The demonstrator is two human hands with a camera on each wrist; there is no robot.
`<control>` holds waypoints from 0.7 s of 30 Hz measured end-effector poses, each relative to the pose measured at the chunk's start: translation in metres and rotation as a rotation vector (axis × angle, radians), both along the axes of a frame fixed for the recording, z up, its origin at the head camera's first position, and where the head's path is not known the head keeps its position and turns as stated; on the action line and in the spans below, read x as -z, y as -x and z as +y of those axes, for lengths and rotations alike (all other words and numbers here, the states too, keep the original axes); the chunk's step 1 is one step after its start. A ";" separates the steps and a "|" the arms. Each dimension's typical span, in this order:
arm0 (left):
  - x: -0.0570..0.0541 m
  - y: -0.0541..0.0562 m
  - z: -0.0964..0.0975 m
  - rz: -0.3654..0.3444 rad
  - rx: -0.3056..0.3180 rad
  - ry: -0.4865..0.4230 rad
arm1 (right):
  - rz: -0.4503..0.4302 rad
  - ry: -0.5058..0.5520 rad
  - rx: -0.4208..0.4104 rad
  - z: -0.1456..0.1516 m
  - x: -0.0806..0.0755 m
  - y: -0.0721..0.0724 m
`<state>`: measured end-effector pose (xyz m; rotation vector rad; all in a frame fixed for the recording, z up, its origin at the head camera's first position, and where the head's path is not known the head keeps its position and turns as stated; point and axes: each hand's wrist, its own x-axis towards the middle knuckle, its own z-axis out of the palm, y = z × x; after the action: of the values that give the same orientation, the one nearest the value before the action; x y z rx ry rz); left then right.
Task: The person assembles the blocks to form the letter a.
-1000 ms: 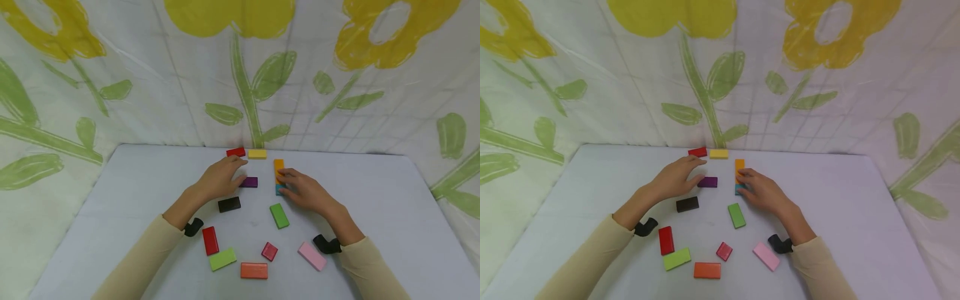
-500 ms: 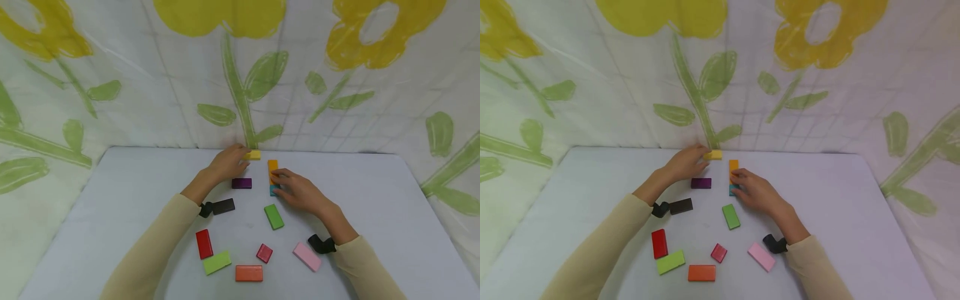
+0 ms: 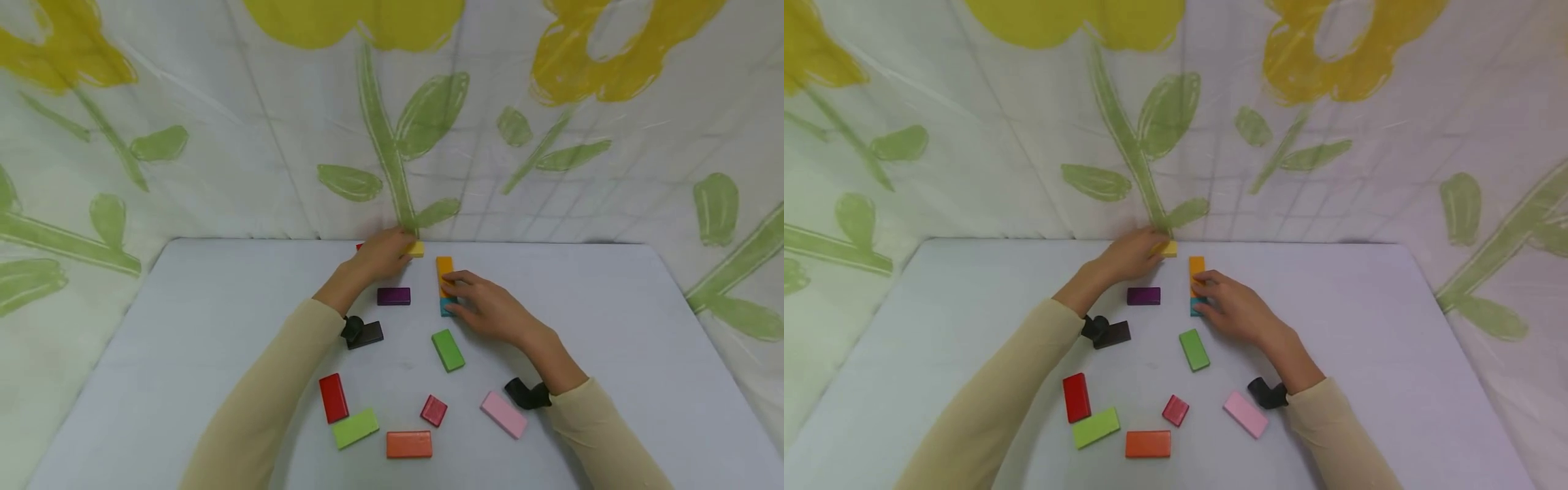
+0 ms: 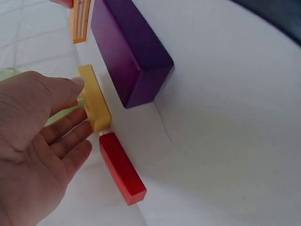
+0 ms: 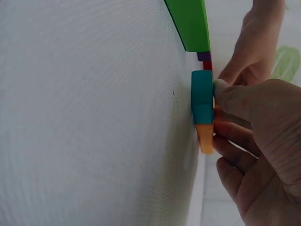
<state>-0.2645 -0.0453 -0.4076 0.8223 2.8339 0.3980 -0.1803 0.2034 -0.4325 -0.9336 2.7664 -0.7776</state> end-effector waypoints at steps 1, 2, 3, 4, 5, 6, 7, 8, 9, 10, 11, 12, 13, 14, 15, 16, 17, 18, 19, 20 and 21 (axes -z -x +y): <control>0.000 0.001 0.001 -0.002 -0.005 0.010 | -0.002 0.000 -0.001 0.000 0.000 0.000; 0.001 0.001 0.002 -0.003 -0.010 0.020 | -0.003 0.001 -0.002 0.000 0.000 0.000; 0.002 0.002 0.003 -0.005 -0.014 0.024 | -0.004 0.003 -0.003 0.000 0.000 0.001; 0.002 0.002 0.005 -0.004 -0.017 0.029 | -0.005 0.004 -0.002 0.000 0.001 0.001; 0.003 0.003 0.006 -0.002 -0.020 0.035 | -0.006 0.004 -0.001 0.000 0.001 0.001; 0.004 0.003 0.007 0.002 -0.022 0.041 | -0.007 0.005 -0.001 0.000 0.001 0.001; 0.005 0.003 0.008 0.007 -0.023 0.049 | -0.009 0.006 0.000 0.001 0.001 0.001; 0.006 0.004 0.009 0.011 -0.025 0.058 | -0.010 0.006 0.001 0.001 0.001 0.001; 0.007 0.004 0.010 0.014 -0.027 0.064 | -0.012 0.006 0.002 0.001 0.001 0.001; 0.007 0.004 0.011 0.018 -0.026 0.070 | -0.013 0.005 0.003 0.001 0.001 0.000; 0.008 0.004 0.012 0.021 -0.026 0.073 | -0.015 0.006 0.003 0.001 0.001 0.000; 0.008 0.004 0.013 0.023 -0.024 0.074 | -0.018 0.006 0.003 0.000 0.001 0.000; 0.007 0.003 0.014 0.025 -0.020 0.074 | -0.019 0.006 0.002 0.000 0.001 0.000; 0.007 0.003 0.014 0.027 -0.015 0.074 | -0.019 0.006 0.001 0.000 0.000 0.000; 0.006 0.002 0.015 0.023 -0.011 0.068 | -0.018 0.005 0.000 0.000 0.000 0.000; 0.005 0.001 0.016 0.020 -0.004 0.062 | -0.015 0.004 -0.001 0.000 0.000 0.000; 0.005 0.001 0.016 0.015 0.002 0.055 | -0.012 0.004 -0.001 0.000 0.000 0.000; 0.004 0.000 0.017 0.010 0.007 0.050 | -0.010 0.004 -0.002 0.000 0.000 0.000; 0.003 -0.001 0.018 0.004 0.011 0.046 | -0.007 0.004 -0.004 0.000 0.000 0.000; 0.002 -0.002 0.018 -0.001 0.013 0.042 | -0.004 0.005 -0.006 0.000 0.000 0.001; 0.001 -0.003 0.019 -0.007 0.011 0.036 | -0.002 0.005 -0.007 0.000 0.000 0.001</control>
<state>-0.2618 -0.0263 -0.4091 0.8277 2.8197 0.3469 -0.1812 0.2037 -0.4323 -0.9416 2.7595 -0.7839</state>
